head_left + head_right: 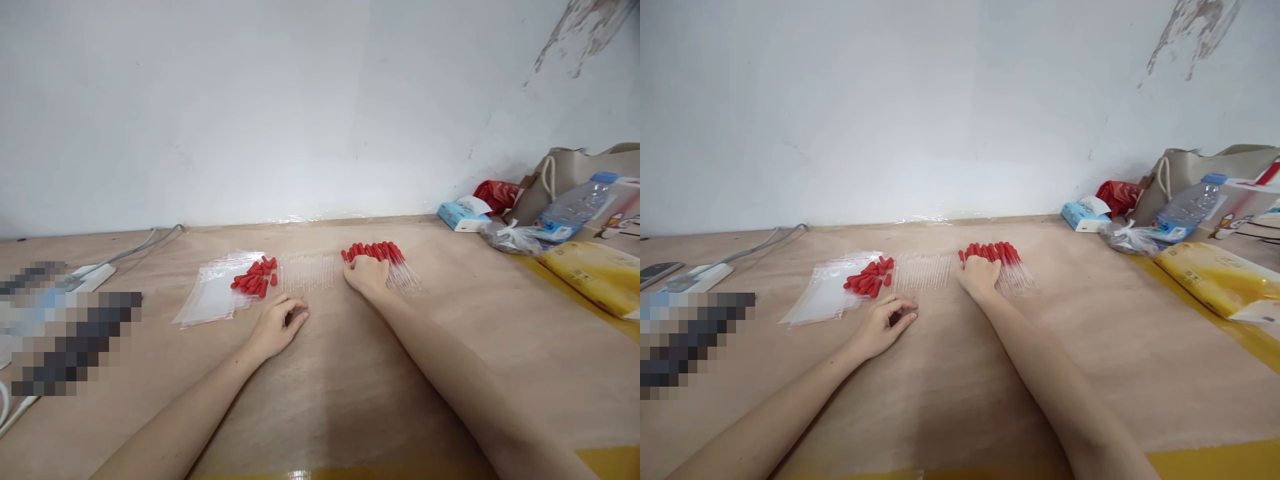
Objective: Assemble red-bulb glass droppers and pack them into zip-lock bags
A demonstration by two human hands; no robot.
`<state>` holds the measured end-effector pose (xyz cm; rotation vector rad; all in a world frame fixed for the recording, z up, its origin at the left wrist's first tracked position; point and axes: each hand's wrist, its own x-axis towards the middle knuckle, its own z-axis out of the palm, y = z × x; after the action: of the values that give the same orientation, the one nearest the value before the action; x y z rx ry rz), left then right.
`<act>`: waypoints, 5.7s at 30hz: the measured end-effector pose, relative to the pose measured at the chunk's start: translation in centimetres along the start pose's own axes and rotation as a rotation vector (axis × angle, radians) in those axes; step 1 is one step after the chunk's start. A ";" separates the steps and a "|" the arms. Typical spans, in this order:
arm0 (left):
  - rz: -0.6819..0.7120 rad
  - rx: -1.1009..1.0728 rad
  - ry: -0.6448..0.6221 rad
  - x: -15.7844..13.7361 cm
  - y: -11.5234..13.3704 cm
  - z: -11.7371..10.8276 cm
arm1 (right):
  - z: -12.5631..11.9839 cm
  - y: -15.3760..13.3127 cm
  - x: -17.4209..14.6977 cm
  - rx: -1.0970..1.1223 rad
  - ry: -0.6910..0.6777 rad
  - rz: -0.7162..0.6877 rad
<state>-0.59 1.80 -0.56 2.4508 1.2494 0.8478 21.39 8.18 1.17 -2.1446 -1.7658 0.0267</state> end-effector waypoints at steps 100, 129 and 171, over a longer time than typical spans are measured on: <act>0.245 -0.012 -0.019 -0.1 1.2 0.2 | -2.9 2.0 -8.7 0.138 -0.079 -0.874; 0.059 -0.003 -0.049 0.3 0.0 -0.3 | 0.3 -1.6 -1.0 -0.059 0.090 -0.185; 0.036 0.076 0.048 -0.3 0.8 -0.1 | -0.6 4.2 -8.4 0.553 0.030 -0.694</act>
<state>-0.28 1.08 -0.17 2.5329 1.2804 0.8896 23.66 -0.64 -1.24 -1.0931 -2.0806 0.2660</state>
